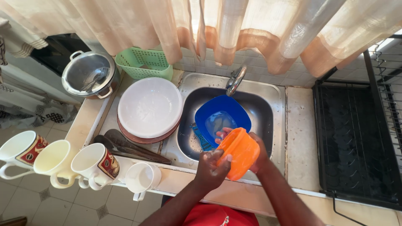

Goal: Washing dishes in a kitchen sink using a sponge and water

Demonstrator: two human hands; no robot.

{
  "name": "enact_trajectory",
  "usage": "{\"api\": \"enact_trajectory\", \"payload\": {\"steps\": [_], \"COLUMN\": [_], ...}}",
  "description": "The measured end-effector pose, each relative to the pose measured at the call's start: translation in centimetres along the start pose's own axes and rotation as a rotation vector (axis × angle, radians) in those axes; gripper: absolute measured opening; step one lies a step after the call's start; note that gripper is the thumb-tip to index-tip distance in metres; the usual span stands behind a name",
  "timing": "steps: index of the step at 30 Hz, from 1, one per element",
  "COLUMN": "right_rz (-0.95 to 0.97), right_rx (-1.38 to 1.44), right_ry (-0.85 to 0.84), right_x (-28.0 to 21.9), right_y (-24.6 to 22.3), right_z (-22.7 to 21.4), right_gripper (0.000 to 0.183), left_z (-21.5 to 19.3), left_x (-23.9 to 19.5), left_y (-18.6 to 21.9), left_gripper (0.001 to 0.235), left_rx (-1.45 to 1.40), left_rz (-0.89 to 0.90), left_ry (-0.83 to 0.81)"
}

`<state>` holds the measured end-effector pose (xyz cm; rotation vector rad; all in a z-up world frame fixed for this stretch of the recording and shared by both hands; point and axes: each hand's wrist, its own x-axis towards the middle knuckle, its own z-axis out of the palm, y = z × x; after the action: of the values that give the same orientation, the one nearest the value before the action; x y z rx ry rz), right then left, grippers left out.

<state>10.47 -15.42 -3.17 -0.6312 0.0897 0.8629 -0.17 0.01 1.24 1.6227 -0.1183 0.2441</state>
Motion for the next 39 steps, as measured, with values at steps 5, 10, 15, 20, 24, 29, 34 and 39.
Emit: {"api": "enact_trajectory", "payload": {"steps": [5,10,15,20,24,29,34,39], "right_rz": [-0.046,-0.040,-0.011,0.041,0.072,0.016,-0.040,0.055], "right_rx": [0.138,0.192,0.269,0.310,0.346,0.171,0.073,0.075], "right_ry": [0.163,0.181,0.233,0.246,0.269,0.367,0.341,0.357], "right_x": [-0.4,-0.2,-1.3,-2.4,-3.0,-3.3,-2.8,-3.0], "right_y": [1.6,2.5,4.4,4.2,3.8,3.6,3.1,2.7], "right_z": [0.9,2.8,4.1,4.4,5.1,5.6,2.9,5.5], "right_gripper": [0.069,0.063,0.053,0.047,0.040,0.033,0.017,0.048], "left_z": [0.5,1.2,1.5,1.6,1.9,0.8,-0.1,0.4], "left_x": [-0.3,-0.8,-0.3,0.0,-0.3,-0.4,-0.4,-0.8], "left_y": [-1.4,-2.4,-3.1,-2.5,-4.3,-2.3,-0.1,1.3], "left_gripper": [0.037,0.025,0.024,0.025,0.040,0.030,0.042,0.041], "left_rx": [0.148,0.235,0.559,0.796,0.945,1.035,0.915,0.792], "left_rz": [0.279,0.403,0.575,0.412,0.316,0.256,0.201,0.243], "left_ry": [-0.073,-0.136,-0.149,-0.079,-0.099,-0.120,-0.230,-0.299]}}
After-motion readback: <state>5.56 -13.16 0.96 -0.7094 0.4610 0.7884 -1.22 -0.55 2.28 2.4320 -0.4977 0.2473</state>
